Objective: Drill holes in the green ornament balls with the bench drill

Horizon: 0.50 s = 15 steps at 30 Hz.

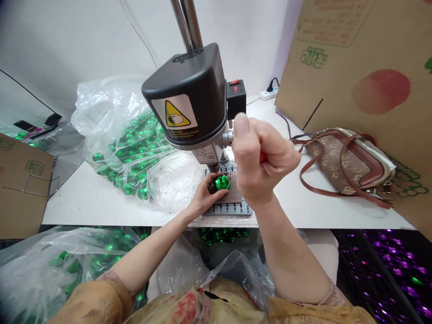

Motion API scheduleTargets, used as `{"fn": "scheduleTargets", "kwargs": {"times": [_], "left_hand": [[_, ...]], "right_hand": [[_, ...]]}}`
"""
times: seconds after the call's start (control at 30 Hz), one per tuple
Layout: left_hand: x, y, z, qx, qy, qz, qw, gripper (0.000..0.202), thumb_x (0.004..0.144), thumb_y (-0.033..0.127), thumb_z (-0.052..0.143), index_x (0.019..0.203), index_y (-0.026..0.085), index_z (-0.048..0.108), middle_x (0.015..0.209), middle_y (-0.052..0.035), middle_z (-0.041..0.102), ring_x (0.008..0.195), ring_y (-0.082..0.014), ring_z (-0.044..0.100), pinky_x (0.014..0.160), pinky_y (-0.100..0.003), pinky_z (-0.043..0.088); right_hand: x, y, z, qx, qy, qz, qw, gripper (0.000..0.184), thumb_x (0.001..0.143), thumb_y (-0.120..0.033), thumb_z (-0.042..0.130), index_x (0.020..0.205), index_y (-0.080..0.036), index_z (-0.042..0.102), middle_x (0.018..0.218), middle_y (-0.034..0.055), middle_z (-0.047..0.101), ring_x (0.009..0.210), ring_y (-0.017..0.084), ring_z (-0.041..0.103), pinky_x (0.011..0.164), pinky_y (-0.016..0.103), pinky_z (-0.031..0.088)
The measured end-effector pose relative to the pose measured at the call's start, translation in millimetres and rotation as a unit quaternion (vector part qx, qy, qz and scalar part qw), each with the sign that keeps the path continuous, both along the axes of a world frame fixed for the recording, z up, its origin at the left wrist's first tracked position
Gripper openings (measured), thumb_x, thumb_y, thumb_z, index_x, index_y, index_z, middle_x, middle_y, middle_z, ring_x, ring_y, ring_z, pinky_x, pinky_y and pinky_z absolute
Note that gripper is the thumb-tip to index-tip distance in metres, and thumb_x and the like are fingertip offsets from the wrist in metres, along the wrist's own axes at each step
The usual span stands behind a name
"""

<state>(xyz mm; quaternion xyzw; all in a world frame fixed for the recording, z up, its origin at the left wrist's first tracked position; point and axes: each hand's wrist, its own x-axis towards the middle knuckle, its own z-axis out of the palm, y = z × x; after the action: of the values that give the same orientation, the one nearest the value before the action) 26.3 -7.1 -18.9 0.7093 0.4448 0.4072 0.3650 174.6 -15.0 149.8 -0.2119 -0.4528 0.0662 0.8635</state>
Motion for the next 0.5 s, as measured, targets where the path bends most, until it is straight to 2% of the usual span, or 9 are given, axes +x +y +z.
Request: {"fn": "scheduleTargets", "kwargs": {"times": [0.2,0.5], "left_hand": [[-1,0,-2.0,-0.013,-0.015,-0.009,1.000,0.050,0.077,0.039,0.078,0.118,0.022,0.055,0.126,-0.0109,0.060,0.119,-0.0285,0.056,0.105,-0.046,0.043],[-1,1,-2.0,-0.018,-0.015,-0.003,1.000,0.050,0.076,0.040,0.079,0.117,0.022,0.056,0.124,-0.0101,0.061,0.118,-0.0278,0.057,0.104,-0.045,0.043]], "right_hand": [[2,0,-17.4,0.048,-0.025,-0.006,0.999,0.049,0.085,-0.023,0.055,0.053,-0.016,0.018,0.044,-0.0055,0.025,0.039,0.002,0.023,0.038,0.023,0.020],[6,1,-29.8,0.092,-0.062,0.001,0.994,0.042,0.082,-0.014,0.052,0.057,-0.017,0.018,0.046,-0.0061,0.019,0.041,0.003,0.024,0.040,0.024,0.025]]}}
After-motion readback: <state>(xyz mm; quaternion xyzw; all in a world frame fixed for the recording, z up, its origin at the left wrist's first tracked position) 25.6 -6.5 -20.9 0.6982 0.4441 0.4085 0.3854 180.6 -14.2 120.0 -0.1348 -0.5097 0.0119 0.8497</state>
